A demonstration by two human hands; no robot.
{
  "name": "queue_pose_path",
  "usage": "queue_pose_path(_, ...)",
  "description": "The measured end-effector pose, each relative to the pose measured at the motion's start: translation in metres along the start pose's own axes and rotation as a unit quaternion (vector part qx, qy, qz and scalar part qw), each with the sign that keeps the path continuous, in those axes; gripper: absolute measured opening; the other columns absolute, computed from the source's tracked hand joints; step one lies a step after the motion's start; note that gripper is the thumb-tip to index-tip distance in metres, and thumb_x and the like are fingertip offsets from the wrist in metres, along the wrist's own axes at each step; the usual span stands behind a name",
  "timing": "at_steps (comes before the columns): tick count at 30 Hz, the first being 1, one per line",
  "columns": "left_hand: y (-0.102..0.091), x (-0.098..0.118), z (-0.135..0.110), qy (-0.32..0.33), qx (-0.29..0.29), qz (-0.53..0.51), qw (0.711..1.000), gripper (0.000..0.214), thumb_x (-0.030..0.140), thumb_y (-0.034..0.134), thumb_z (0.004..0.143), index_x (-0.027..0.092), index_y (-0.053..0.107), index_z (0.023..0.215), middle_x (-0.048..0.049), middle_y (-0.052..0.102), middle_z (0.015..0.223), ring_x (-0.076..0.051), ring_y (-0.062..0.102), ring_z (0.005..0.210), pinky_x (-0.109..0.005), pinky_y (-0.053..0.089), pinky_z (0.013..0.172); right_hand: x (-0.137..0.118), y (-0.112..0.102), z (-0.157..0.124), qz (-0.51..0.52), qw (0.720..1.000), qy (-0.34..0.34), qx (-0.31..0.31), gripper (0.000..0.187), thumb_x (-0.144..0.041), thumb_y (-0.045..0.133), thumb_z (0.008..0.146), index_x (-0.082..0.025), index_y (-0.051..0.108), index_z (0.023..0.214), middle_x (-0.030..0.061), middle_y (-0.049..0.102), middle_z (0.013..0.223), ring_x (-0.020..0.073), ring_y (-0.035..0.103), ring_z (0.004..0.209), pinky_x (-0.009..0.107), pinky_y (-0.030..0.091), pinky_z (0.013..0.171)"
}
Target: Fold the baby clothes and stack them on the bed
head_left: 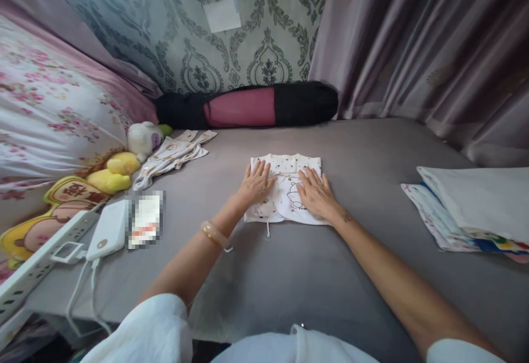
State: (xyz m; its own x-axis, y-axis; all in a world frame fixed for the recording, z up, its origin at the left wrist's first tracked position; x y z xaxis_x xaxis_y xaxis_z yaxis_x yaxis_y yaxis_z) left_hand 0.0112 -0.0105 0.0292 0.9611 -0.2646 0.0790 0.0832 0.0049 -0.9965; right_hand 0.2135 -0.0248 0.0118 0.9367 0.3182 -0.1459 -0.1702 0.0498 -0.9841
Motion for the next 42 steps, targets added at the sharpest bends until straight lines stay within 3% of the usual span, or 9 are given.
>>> queue_pose_path(4, 0.007, 0.018, -0.046, 0.095, -0.014, 0.011, 0.995, 0.066, 0.051, 0.015, 0.100, 0.011, 0.030, 0.150, -0.0147, 0.027, 0.158, -0.025, 0.019, 0.148, -0.047, 0.015, 0.120, -0.015, -0.003, -0.019, 0.011, 0.998, -0.067, -0.005, 0.058, -0.037, 0.022, 0.100, -0.013, 0.031, 0.152, 0.0149, 0.022, 0.159, 0.0271, 0.019, 0.147, 0.051, 0.016, 0.118)
queue_pose_path(7, 0.017, 0.023, -0.066, 0.105, -0.020, 0.008, 0.994, 0.066, 0.051, 0.015, 0.100, 0.011, 0.030, 0.150, -0.0151, 0.025, 0.159, -0.026, 0.019, 0.148, -0.046, 0.018, 0.120, -0.025, 0.002, -0.031, 0.009, 0.995, -0.095, -0.010, 0.056, -0.035, 0.023, 0.100, -0.014, 0.033, 0.151, 0.0139, 0.024, 0.159, 0.0259, 0.019, 0.147, 0.050, 0.017, 0.118)
queue_pose_path(15, 0.021, 0.024, -0.065, 0.086, -0.021, -0.024, 0.996, 0.063, 0.049, 0.021, 0.101, 0.011, 0.029, 0.151, -0.0151, 0.023, 0.159, -0.027, 0.017, 0.148, -0.047, 0.016, 0.120, -0.029, 0.007, -0.033, 0.006, 0.996, -0.093, -0.006, 0.055, -0.033, 0.025, 0.100, -0.014, 0.036, 0.150, 0.0135, 0.026, 0.158, 0.0266, 0.020, 0.147, 0.051, 0.015, 0.119)
queue_pose_path(20, 0.012, 0.009, -0.068, 0.087, 0.009, -0.125, 0.988, 0.057, 0.045, 0.031, 0.099, 0.011, 0.039, 0.144, -0.0155, 0.040, 0.152, -0.023, 0.034, 0.142, -0.037, 0.027, 0.117, -0.020, -0.002, -0.034, 0.094, 0.990, -0.093, -0.050, 0.053, -0.034, 0.029, 0.098, -0.014, 0.042, 0.146, 0.0125, 0.029, 0.157, 0.0251, 0.022, 0.146, 0.050, 0.017, 0.119)
queue_pose_path(24, -0.004, -0.022, -0.083, -0.015, 0.116, -0.170, 0.978, 0.044, 0.036, 0.044, 0.094, 0.012, 0.053, 0.130, -0.0174, 0.059, 0.130, -0.025, 0.056, 0.120, -0.036, 0.041, 0.104, 0.009, -0.021, -0.036, 0.257, 0.966, -0.005, -0.015, 0.048, -0.033, 0.041, 0.093, -0.018, 0.053, 0.136, 0.0104, 0.053, 0.143, 0.0223, 0.051, 0.129, 0.036, 0.043, 0.104)
queue_pose_path(28, -0.011, -0.047, -0.100, -0.162, 0.082, -0.207, 0.961, 0.038, 0.032, 0.053, 0.087, 0.013, 0.058, 0.120, -0.0113, 0.070, 0.096, -0.024, 0.065, 0.094, -0.036, 0.048, 0.086, 0.051, -0.030, -0.042, 0.310, 0.938, 0.146, 0.052, 0.035, -0.029, 0.047, 0.090, -0.016, 0.065, 0.116, 0.0111, 0.072, 0.110, 0.0208, 0.068, 0.096, 0.034, 0.052, 0.086)
queue_pose_path(33, -0.018, -0.042, -0.108, -0.236, 0.035, -0.290, 0.927, 0.037, 0.036, 0.061, 0.081, 0.016, 0.061, 0.112, -0.0054, 0.070, 0.083, -0.020, 0.065, 0.078, -0.030, 0.046, 0.073, 0.074, -0.019, -0.054, 0.328, 0.916, 0.229, 0.006, 0.024, -0.026, 0.050, 0.088, -0.015, 0.065, 0.104, 0.0083, 0.074, 0.091, 0.0145, 0.067, 0.064, 0.027, 0.051, 0.063)
queue_pose_path(42, -0.013, -0.026, -0.106, -0.260, -0.028, -0.409, 0.875, 0.047, 0.042, 0.071, 0.072, 0.016, 0.059, 0.109, -0.0021, 0.068, 0.074, -0.018, 0.062, 0.067, -0.026, 0.043, 0.059, 0.041, -0.033, -0.075, 0.342, 0.905, 0.245, -0.067, 0.029, -0.037, 0.054, 0.086, -0.017, 0.059, 0.105, -0.0031, 0.058, 0.048, 0.0110, 0.051, 0.041, 0.019, 0.033, 0.041)
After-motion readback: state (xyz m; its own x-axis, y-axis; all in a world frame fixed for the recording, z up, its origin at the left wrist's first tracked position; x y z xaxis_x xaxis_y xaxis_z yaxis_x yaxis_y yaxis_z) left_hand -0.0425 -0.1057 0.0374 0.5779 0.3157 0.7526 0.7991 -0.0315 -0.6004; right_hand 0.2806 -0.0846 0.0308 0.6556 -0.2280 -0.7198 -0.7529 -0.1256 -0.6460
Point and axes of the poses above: each hand's wrist, its own z-axis towards the middle knuckle, its own y-axis out of the palm, x = y × z, the point moved 2 cm from there along z, towards the middle knuckle
